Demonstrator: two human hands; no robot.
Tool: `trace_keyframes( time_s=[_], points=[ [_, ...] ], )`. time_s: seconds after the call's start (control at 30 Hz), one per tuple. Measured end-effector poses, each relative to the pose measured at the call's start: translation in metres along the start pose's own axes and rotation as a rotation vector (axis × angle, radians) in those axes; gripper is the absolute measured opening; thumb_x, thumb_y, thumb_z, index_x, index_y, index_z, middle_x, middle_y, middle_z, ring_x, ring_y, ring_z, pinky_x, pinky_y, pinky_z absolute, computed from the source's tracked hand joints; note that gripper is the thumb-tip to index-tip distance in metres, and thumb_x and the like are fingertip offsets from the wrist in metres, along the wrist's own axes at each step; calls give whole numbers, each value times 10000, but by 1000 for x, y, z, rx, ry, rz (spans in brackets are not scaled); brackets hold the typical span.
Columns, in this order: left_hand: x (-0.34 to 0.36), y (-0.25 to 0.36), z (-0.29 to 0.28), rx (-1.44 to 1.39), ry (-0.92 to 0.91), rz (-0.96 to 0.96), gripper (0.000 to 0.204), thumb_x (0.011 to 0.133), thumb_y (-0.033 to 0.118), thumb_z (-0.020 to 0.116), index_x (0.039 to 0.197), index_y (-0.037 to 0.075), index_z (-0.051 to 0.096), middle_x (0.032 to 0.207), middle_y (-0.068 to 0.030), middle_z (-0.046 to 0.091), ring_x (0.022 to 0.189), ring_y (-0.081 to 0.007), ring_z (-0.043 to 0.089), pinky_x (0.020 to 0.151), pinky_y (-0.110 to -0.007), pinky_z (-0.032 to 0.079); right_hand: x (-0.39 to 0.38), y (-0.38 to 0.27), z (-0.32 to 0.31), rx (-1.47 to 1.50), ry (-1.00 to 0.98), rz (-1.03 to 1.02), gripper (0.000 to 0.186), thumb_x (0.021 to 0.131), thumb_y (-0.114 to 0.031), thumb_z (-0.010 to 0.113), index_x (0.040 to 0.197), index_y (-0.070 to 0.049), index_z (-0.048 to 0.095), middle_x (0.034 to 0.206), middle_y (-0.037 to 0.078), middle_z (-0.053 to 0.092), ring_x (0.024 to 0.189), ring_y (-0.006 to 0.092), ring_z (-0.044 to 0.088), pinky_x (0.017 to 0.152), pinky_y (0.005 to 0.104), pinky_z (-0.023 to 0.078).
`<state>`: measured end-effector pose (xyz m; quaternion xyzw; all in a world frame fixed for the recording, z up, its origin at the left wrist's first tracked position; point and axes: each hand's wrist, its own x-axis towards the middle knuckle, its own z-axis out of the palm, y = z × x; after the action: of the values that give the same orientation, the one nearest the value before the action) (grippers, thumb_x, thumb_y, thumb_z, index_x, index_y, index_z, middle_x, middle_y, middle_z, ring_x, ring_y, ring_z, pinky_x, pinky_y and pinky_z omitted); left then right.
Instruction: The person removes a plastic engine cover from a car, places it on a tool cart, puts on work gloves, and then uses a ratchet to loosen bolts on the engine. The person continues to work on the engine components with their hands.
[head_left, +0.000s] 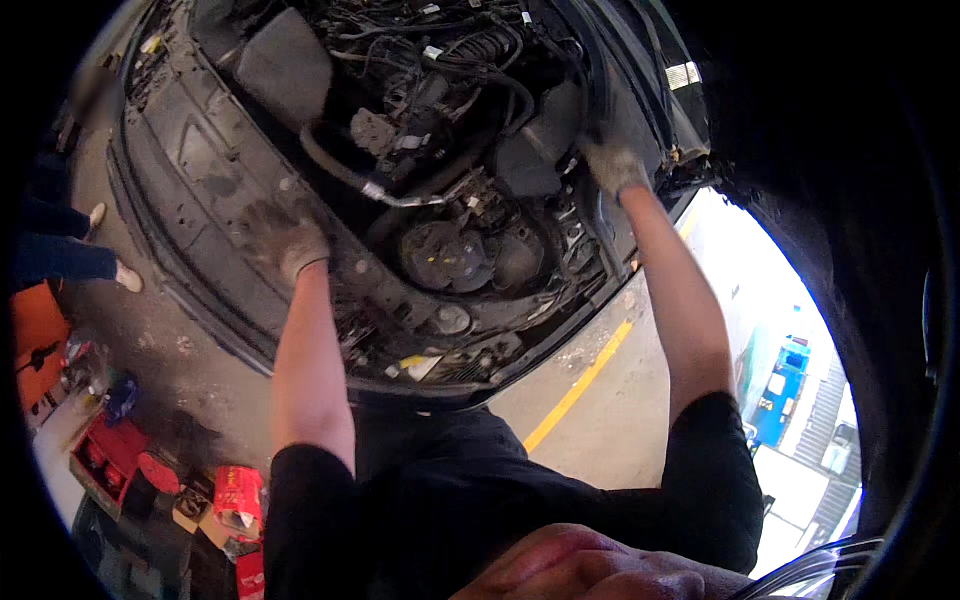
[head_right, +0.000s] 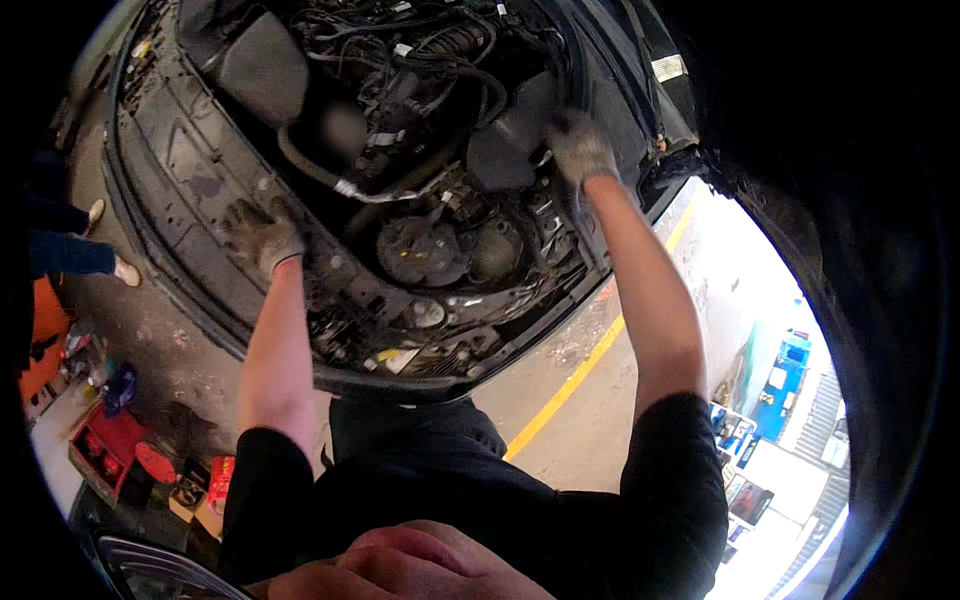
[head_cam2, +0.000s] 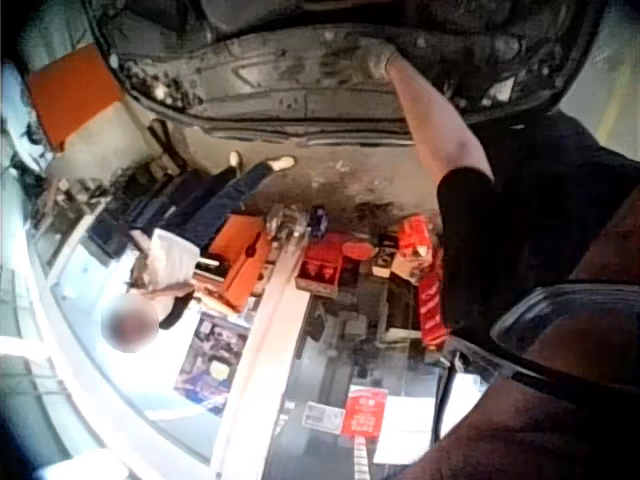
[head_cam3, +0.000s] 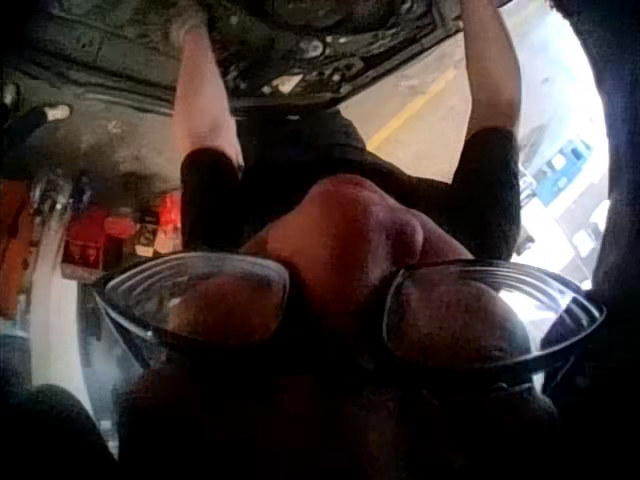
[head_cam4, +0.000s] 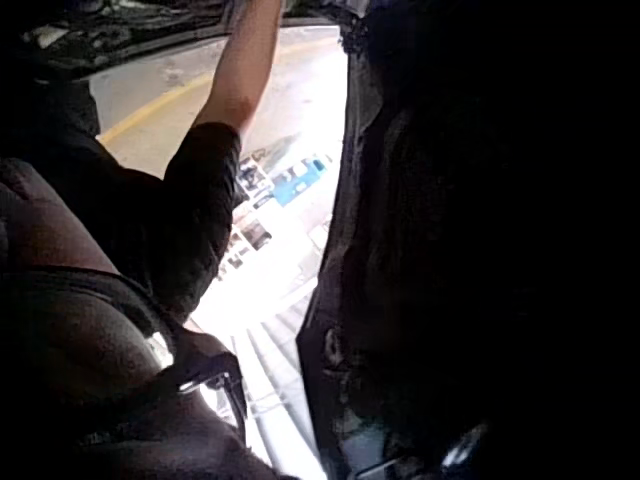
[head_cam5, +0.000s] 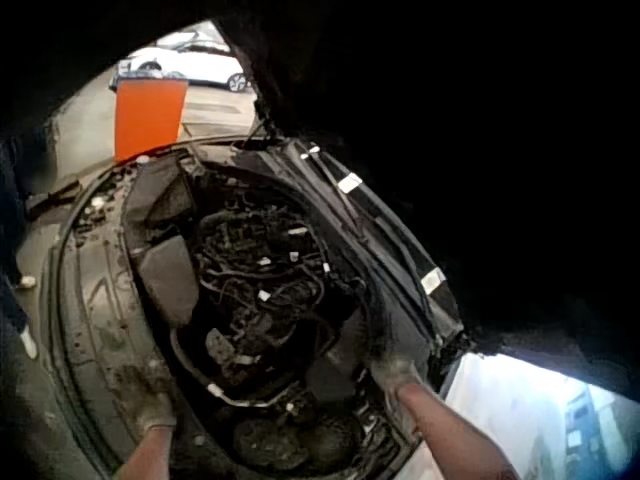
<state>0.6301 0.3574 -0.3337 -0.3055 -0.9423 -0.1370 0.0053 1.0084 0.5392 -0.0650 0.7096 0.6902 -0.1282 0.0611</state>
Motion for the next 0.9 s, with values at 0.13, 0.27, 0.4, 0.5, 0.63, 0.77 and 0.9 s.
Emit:
trace_keyframes(
  time_s=[0.13,0.27,0.4,0.5,0.63,0.77,0.9],
  points=[
    [10,35,-46,224,-221,27,753,1002,625,354,1579,143,308,1655,-77,237,1535,-275,169,1238,-503,119,149,22,15,-194,32,-119,528,929,-357,581,1383,-89,574,1426,164,561,1318,371,521,1110,446,421],
    [2,30,-27,-38,-19,50,704,953,534,512,1477,67,463,1571,-127,394,1498,-317,263,1236,-497,127,273,37,65,-496,-102,-233,440,887,-288,589,1268,-82,667,1325,188,620,1236,370,589,1032,458,475],
    [2,27,-34,21,4,90,710,950,522,493,1458,27,475,1555,-166,408,1482,-333,296,1221,-487,185,335,34,103,-778,-367,-356,328,814,-190,575,1044,-50,762,1168,220,684,1108,355,672,897,467,533],
    [-2,25,-28,-27,42,111,709,951,511,497,1452,10,473,1531,-190,431,1465,-344,323,1216,-495,191,363,43,118,-818,-431,-325,337,797,-195,589,1050,-51,760,1182,214,680,1107,350,674,898,465,534],
    [1,28,-26,-82,38,125,698,943,496,510,1439,5,482,1521,-196,438,1458,-345,335,1213,-508,183,389,67,128,-778,-411,-242,363,802,-204,594,1102,-73,753,1222,197,672,1146,345,657,946,452,521],
    [0,35,-31,-16,25,128,691,947,482,509,1444,5,473,1529,-191,428,1466,-337,319,1218,-496,174,386,73,131,-686,-282,-163,386,828,-237,607,1162,-92,737,1281,185,651,1226,337,614,1012,444,496],
    [-2,37,-34,-33,15,89,683,956,474,501,1455,9,462,1537,-175,424,1474,-331,303,1223,-487,164,365,59,122,-617,-202,-118,396,832,-234,643,1198,-107,725,1336,168,626,1270,350,582,1043,464,480]
  ],
)
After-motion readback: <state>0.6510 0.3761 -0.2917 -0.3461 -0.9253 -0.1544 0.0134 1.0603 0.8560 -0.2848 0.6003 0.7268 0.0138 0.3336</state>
